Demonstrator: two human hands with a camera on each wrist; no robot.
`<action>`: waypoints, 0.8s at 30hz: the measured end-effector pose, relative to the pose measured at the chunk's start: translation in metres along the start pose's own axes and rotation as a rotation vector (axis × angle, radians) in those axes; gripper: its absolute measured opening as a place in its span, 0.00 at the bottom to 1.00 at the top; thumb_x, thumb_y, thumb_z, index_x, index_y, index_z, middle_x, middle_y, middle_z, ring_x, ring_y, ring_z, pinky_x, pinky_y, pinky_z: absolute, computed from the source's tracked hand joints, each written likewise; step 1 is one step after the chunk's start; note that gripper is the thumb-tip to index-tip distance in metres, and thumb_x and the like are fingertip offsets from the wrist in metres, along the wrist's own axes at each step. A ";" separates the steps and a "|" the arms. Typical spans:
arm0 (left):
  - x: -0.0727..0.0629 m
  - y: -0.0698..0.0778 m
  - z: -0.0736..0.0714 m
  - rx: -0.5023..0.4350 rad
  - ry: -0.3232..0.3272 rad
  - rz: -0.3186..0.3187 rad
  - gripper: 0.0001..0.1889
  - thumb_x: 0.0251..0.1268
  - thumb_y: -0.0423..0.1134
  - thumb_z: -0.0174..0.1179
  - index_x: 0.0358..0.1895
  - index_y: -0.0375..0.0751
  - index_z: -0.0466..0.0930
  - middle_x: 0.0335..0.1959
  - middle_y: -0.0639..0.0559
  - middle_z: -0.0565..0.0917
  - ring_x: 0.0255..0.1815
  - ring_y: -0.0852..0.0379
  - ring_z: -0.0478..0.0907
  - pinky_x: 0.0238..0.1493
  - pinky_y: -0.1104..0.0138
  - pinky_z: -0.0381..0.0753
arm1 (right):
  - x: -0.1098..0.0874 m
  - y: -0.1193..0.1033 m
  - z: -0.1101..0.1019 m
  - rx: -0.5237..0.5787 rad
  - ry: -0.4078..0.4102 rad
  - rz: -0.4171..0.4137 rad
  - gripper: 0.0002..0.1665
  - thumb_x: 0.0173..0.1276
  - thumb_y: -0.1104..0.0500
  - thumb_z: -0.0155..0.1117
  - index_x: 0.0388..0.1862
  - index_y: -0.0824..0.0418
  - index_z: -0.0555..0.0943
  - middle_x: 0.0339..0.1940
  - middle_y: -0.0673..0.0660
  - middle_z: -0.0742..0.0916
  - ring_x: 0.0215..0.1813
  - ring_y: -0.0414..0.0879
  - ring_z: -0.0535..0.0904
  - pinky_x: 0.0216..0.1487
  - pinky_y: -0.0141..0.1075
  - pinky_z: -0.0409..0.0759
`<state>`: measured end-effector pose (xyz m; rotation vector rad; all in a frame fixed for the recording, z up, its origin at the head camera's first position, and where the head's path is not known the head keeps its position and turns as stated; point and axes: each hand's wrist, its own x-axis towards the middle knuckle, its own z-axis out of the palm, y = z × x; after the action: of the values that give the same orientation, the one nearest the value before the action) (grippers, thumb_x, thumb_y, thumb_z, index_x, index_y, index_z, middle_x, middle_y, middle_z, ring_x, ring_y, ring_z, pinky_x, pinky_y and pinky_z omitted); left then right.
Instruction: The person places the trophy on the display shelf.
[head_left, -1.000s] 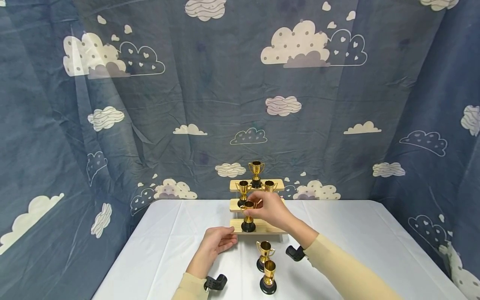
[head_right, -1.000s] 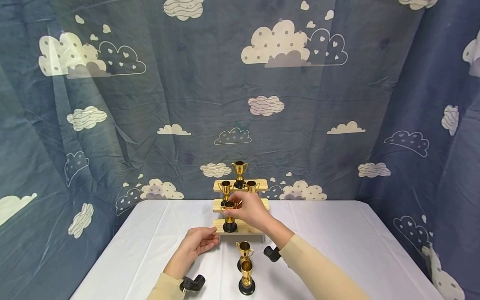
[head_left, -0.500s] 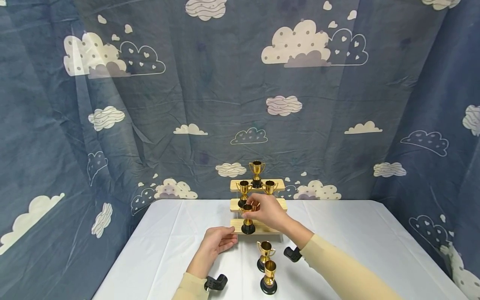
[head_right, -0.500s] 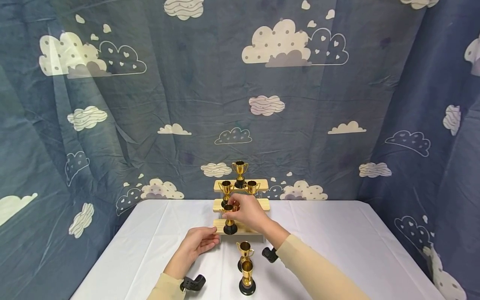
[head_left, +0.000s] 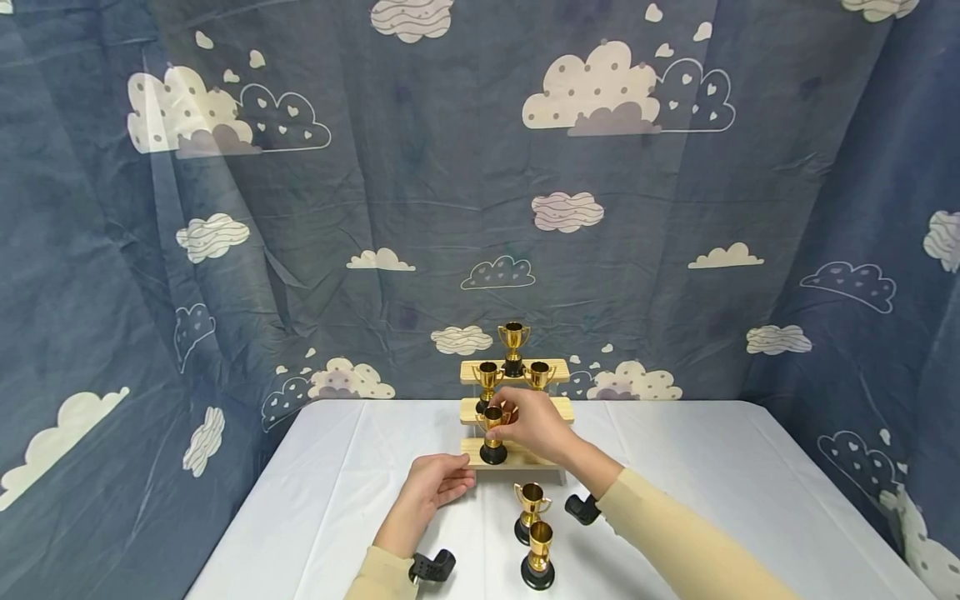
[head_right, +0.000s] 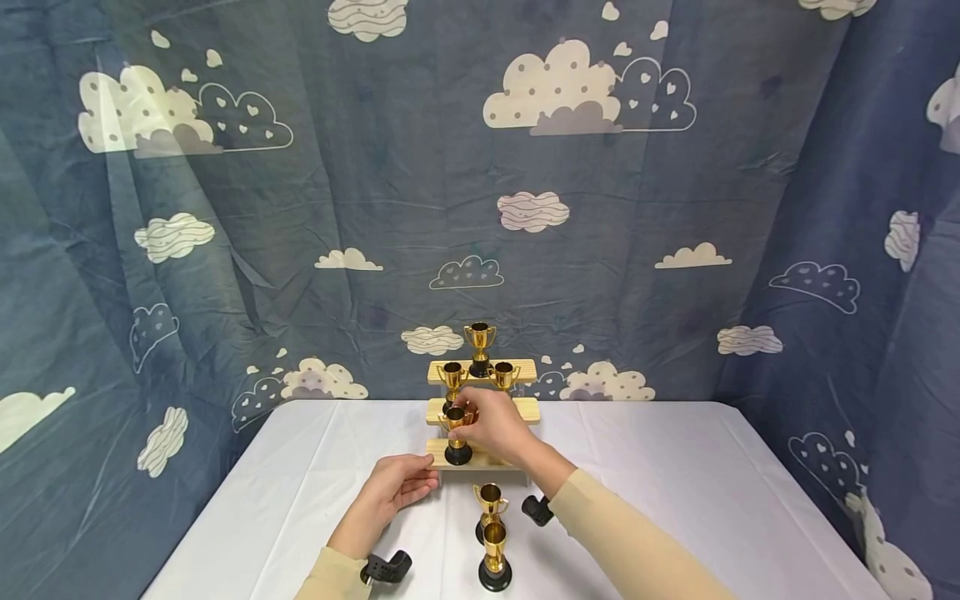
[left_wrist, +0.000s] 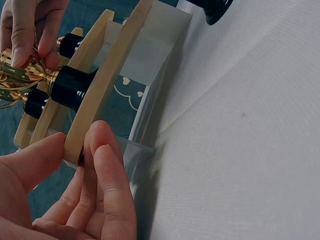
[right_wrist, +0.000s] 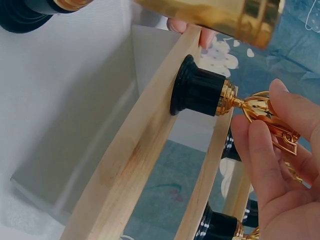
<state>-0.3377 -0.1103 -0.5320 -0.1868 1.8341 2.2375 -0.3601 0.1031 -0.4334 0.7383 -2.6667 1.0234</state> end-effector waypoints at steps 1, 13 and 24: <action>0.000 0.000 0.000 0.000 -0.002 0.000 0.15 0.63 0.37 0.69 0.45 0.27 0.84 0.30 0.45 0.88 0.29 0.56 0.87 0.35 0.68 0.88 | 0.001 0.001 0.001 -0.001 0.004 -0.002 0.22 0.53 0.50 0.83 0.44 0.49 0.84 0.34 0.44 0.84 0.32 0.36 0.80 0.36 0.33 0.82; 0.000 0.002 -0.001 -0.003 -0.003 0.003 0.15 0.63 0.37 0.69 0.46 0.27 0.83 0.29 0.46 0.88 0.28 0.57 0.87 0.35 0.68 0.88 | 0.005 0.002 0.008 0.001 0.032 0.000 0.21 0.53 0.50 0.83 0.44 0.50 0.84 0.34 0.44 0.85 0.31 0.36 0.80 0.35 0.33 0.82; 0.002 0.000 -0.001 -0.010 0.005 -0.021 0.14 0.62 0.37 0.70 0.44 0.28 0.85 0.29 0.45 0.88 0.29 0.56 0.87 0.34 0.68 0.88 | 0.005 0.002 0.009 0.007 0.028 0.004 0.21 0.54 0.52 0.83 0.44 0.51 0.84 0.34 0.43 0.85 0.33 0.37 0.80 0.36 0.34 0.82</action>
<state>-0.3401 -0.1115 -0.5325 -0.2132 1.8150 2.2348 -0.3655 0.0959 -0.4393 0.7148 -2.6432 1.0375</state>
